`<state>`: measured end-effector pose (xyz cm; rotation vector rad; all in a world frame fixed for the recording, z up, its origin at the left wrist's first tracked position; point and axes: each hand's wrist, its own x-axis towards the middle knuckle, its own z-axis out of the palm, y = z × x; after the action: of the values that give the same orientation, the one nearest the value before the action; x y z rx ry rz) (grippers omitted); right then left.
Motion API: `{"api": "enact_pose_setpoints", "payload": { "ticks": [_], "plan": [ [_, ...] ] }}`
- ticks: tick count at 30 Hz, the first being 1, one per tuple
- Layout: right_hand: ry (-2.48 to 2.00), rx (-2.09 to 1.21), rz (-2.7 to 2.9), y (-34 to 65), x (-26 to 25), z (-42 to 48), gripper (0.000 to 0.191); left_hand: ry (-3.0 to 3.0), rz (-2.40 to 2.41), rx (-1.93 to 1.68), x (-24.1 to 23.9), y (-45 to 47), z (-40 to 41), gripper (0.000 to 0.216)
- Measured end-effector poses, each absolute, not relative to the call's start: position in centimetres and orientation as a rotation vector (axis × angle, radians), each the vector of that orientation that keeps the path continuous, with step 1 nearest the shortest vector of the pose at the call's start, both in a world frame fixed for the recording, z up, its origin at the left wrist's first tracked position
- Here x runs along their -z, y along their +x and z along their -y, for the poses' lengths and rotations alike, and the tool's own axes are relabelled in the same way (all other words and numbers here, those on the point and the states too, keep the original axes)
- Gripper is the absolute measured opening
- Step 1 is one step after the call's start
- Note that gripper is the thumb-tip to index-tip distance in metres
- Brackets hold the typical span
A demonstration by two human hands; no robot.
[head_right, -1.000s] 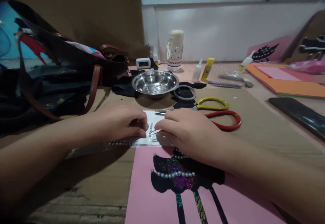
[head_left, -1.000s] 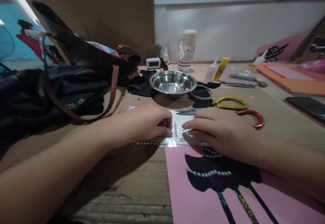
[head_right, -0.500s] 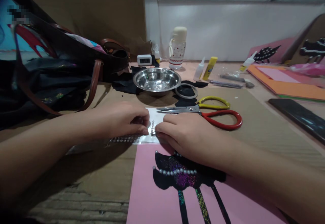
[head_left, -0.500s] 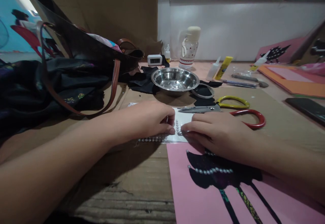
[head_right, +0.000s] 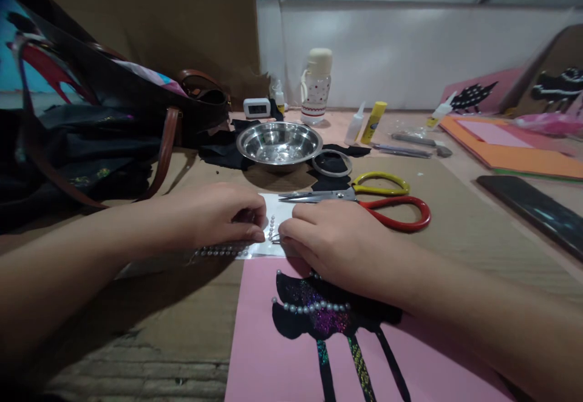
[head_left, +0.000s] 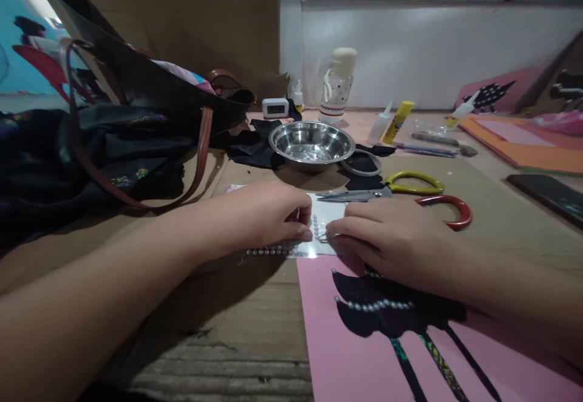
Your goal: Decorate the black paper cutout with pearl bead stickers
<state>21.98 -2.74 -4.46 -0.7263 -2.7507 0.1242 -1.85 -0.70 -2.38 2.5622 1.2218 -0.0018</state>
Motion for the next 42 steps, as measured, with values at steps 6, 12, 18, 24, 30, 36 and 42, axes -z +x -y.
{"api": "enact_pose_setpoints", "payload": {
  "ticks": [6, 12, 18, 24, 30, 36, 42],
  "plan": [
    [-0.695, -0.128, 2.786, 21.86, 4.81, 2.62, 0.018, 2.561, -1.245, 0.017, 2.37, -1.79, 0.67, 0.019],
    [-0.703, -0.128, 2.781, 21.85, 4.6, 2.85, 0.019, 2.568, -1.245, 0.022, 2.37, -1.76, 0.6, 0.02],
    [-0.706, -0.131, 2.796, 21.88, 4.64, 2.81, 0.02, 2.578, -1.249, 0.048, 1.89, -1.56, 0.93, 0.019],
    [-0.714, -0.107, 2.822, 21.95, 4.65, 2.87, 0.018, 2.599, -1.224, 0.026, 2.03, -1.63, 0.79, 0.019],
    [-0.693, 0.045, 2.699, 21.33, 4.33, 2.87, 0.016, 2.577, -1.212, 0.034, 1.88, -1.71, 0.77, 0.019],
    [-0.714, 0.099, 2.668, 21.24, 4.48, 2.6, 0.017, 2.561, -1.221, 0.051, 1.71, -1.52, 0.84, 0.018],
    [-0.673, -0.024, 2.719, 21.51, 4.46, 2.62, 0.022, 2.575, -1.185, 0.029, 1.81, -1.6, 0.81, 0.016]
  ]
}}
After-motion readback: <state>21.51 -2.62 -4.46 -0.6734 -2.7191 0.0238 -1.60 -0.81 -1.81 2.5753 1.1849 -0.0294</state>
